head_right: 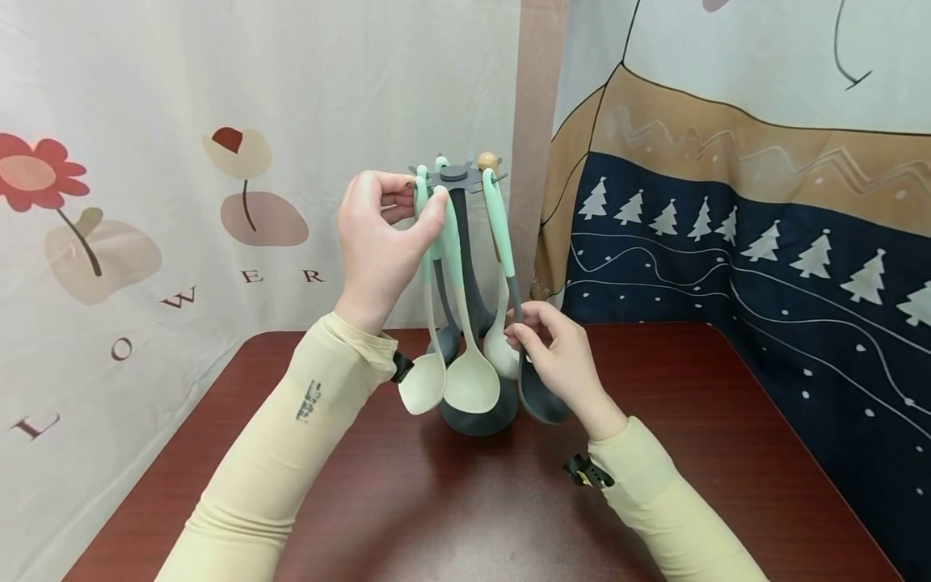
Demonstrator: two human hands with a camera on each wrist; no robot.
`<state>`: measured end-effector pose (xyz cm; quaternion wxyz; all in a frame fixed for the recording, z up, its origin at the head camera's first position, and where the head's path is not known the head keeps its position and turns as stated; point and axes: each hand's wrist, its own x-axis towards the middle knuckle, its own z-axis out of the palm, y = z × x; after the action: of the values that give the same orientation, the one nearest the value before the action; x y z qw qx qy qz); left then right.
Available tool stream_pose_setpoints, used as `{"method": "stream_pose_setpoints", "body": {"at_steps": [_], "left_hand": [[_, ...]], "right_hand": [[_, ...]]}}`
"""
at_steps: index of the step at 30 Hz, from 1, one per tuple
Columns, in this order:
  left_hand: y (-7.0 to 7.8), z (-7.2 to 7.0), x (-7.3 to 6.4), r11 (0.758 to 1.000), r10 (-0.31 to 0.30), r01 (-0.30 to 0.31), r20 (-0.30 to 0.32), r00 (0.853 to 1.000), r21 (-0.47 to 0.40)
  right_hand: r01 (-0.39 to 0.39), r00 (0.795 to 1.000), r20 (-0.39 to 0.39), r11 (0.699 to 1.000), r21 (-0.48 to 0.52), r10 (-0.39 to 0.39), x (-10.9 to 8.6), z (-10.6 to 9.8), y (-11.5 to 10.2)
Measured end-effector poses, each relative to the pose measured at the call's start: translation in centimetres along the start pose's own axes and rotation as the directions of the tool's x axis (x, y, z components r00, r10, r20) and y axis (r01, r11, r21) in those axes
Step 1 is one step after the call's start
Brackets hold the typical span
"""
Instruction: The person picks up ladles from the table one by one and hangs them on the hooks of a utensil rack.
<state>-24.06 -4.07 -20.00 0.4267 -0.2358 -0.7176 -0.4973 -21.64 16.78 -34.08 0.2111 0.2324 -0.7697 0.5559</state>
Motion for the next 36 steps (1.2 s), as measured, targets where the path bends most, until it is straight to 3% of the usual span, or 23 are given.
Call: {"method": "stream_pose_setpoints", "body": {"at_steps": [9, 17, 20, 24, 32, 36], "left_hand": [[-0.1, 0.0, -0.1, 1.0, 0.0, 0.0, 0.0, 1.0, 0.002], [-0.4, 0.0, -0.5, 0.997, -0.023, 0.024, 0.015, 1.0, -0.075], [-0.7, -0.1, -0.9, 0.996, 0.003, -0.003, 0.002, 1.0, -0.094], [-1.2, -0.6, -1.8, 0.997, 0.052, -0.051, 0.003, 0.999, -0.052], [-3.0, -2.0, -4.2, 0.996, 0.072, -0.078, 0.118, 0.99, 0.046], [-3.8, -2.6, -5.7, 0.994, 0.052, -0.068, 0.178, 0.983, 0.084]], "right_hand": [[-0.004, 1.0, 0.019, 1.0, -0.01, 0.004, 0.0, 0.3, 0.0], [-0.006, 1.0, 0.03, 0.995, -0.097, 0.009, -0.2, -0.4, 0.2], [-0.006, 0.999, 0.035, 0.993, -0.117, 0.011, -0.3, -0.9, 0.4], [0.0, 0.999, 0.041, 0.991, -0.131, 0.005, -0.6, -1.5, 0.7], [-0.006, 0.999, 0.03, 0.982, -0.19, 0.012, -1.4, -3.0, 1.1], [-0.023, 0.999, 0.022, 0.973, -0.232, 0.029, -1.8, -3.7, 1.3]]}}
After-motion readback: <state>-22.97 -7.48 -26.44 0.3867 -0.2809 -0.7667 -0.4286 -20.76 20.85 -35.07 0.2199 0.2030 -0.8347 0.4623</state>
